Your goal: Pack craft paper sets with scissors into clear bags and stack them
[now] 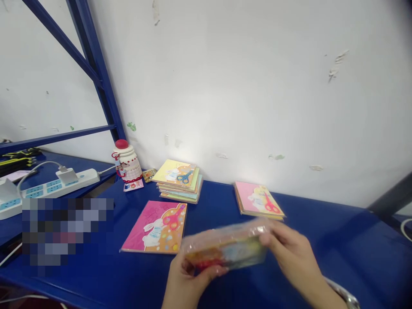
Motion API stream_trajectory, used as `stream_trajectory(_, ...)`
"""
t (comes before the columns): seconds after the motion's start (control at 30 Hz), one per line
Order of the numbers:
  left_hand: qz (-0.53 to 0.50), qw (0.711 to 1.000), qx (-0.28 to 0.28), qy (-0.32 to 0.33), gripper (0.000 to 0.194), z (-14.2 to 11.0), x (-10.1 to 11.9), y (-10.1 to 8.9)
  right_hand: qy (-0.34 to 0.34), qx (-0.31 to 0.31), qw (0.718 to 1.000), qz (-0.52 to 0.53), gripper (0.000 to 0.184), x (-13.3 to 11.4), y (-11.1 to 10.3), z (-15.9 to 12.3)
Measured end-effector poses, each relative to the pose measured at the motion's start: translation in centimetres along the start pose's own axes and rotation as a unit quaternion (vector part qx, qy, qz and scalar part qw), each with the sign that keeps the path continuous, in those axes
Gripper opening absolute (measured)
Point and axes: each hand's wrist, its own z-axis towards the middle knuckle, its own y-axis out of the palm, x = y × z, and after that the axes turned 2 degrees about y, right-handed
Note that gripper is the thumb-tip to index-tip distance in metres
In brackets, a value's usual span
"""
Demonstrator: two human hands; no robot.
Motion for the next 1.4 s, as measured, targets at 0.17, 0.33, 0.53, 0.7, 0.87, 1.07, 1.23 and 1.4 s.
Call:
stream_trajectory(0.17, 0.024, 0.997, -0.061, -0.044, 0.026, 0.0, -0.6, 0.0, 0.062, 0.021, 0.994, 0.084, 0.029, 3.9, -0.9, -3.5)
stream_trajectory(0.33, 0.005, 0.996, -0.064, -0.064, 0.042, 0.2, -0.9, 0.1, 0.015, 0.124, 0.992, -0.025, 0.049, 4.2, -1.8, -4.8)
stream_trajectory(0.53, 0.026, 0.991, -0.117, -0.059, 0.036, 0.2, -0.6, -0.4, -0.413, -0.005, 0.823, -0.390, 0.042, -0.5, -0.8, -2.8)
stream_trajectory(0.7, 0.008, 0.990, -0.129, -0.059, 0.052, 0.1, -0.1, -0.2, -0.374, -0.061, 0.842, -0.384, 0.032, -3.0, 0.1, -0.9)
stream_trajectory(0.87, -0.025, 0.994, -0.096, 0.035, 0.073, -0.1, 0.6, -0.4, -0.371, -0.072, 0.864, -0.333, 0.026, -2.4, 0.5, -0.7)
stream_trajectory(1.07, 0.003, 0.988, -0.042, 0.147, 0.088, 0.0, 1.4, -0.6, -0.421, -0.047, 0.838, -0.342, 0.028, -2.3, 0.4, -0.1)
stream_trajectory(1.23, -0.080, 0.983, -0.163, -0.038, 0.096, 0.1, 1.5, 0.0, -0.467, 0.006, 0.814, -0.345, 0.019, -1.1, 0.5, -1.2)
stream_trajectory(1.4, -0.059, 0.987, -0.143, -0.043, 0.089, 0.4, 1.7, -0.1, -0.502, 0.051, 0.803, -0.316, 0.036, 0.1, 1.3, -2.5)
